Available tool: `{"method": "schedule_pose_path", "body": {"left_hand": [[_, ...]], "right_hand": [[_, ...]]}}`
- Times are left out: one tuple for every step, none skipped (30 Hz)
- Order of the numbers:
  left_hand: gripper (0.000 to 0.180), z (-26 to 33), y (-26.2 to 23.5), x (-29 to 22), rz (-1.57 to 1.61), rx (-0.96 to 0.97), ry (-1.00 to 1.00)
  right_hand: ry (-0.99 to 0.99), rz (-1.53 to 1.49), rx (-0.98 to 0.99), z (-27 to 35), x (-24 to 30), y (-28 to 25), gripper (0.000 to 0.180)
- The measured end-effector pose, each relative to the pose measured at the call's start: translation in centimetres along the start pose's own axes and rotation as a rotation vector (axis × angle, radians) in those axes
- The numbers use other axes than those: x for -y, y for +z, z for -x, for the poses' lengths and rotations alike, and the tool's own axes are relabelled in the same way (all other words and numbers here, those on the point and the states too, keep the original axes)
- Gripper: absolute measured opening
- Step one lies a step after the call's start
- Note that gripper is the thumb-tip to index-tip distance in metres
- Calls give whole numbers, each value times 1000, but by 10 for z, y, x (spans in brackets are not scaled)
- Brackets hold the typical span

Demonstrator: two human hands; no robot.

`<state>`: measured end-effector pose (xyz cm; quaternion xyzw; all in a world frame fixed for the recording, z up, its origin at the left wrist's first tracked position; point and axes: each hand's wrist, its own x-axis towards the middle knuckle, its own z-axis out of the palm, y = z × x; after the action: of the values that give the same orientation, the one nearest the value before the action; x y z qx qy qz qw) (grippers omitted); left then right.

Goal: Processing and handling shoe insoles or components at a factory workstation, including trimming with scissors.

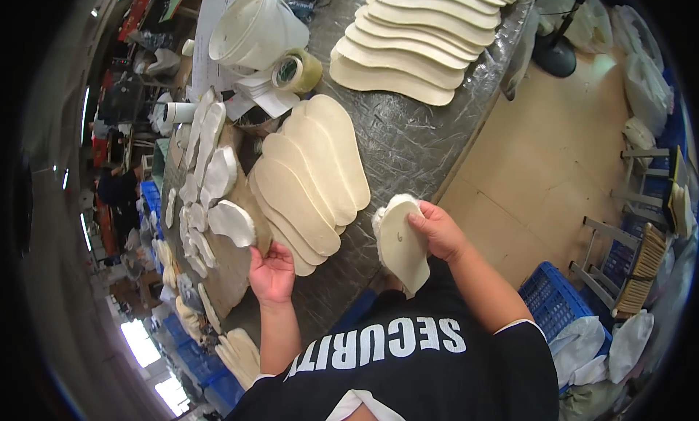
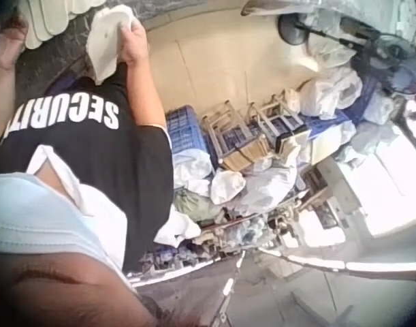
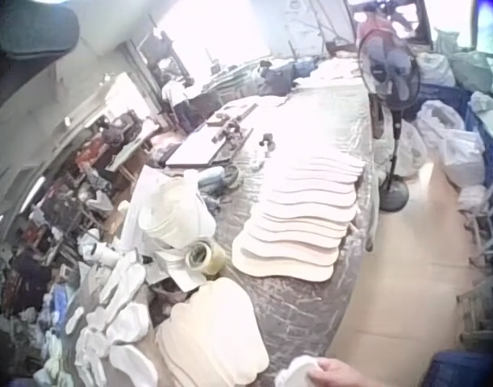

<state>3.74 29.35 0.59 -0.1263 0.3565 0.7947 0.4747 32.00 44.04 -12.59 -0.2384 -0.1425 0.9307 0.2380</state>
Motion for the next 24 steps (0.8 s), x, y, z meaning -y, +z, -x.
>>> {"method": "schedule_pose_path", "body": {"left_hand": [[32,4,3,-4,9,22,5],[29,9,8,-8,6,31,21],[29,12,11,-12,-3,9,29],[27,16,14,-18,35,37,29],[25,23,19,-22,75,66,35],[23,29,28,-24,96,36,63],[29,33,38,-26,142,69,83],[28,37,43,-31,133,92,96],[27,41,46,-37,123,115,108],[26,44,46,-43,97,105,132],[26,45,47,-48,92,85,142],[24,47,49,-53,88,95,151],[23,48,52,-55,84,104,159],[22,49,56,-57,119,100,161],[22,50,57,-59,113,82,172],[21,51,58,-63,149,79,151],[20,50,60,-64,189,84,126],[19,50,64,-62,201,70,141],[19,50,64,-62,199,64,146],[18,50,64,-62,191,82,149],[17,50,64,-63,185,103,151],[17,50,64,-62,184,104,155],[17,51,61,-61,185,103,158],[17,51,59,-59,187,105,160]], "right_hand": [[4,15,-25,-2,3,-1,32],[11,13,-18,-4,5,-3,32],[32,-2,-18,-5,6,-4,32],[37,-21,-13,-5,6,-5,33],[45,-37,-3,-6,7,-5,34],[67,-49,-1,-7,7,-7,34],[62,-58,-3,-7,7,-10,35],[57,-68,-4,-7,8,-11,36],[79,-81,-2,-6,8,-13,36],[81,-74,7,-5,10,-15,36],[82,-66,16,-5,11,-17,37],[89,-63,21,-5,11,-17,38],[108,-73,21,-6,11,-17,38],[100,-64,32,-7,13,-16,39],[90,-56,43,-7,13,-16,39],[99,-56,39,-6,13,-16,40],[109,-61,40,-6,13,-18,40],[103,-54,48,-5,12,-21,41],[94,-46,56,-4,12,-23,41],[104,-49,56,-3,14,-23,42],[107,-51,60,-4,13,-25,42],[103,-49,68,-5,12,-27,42],[100,-44,77,-5,12,-28,42],[100,-40,83,-5,12,-27,42]]}}
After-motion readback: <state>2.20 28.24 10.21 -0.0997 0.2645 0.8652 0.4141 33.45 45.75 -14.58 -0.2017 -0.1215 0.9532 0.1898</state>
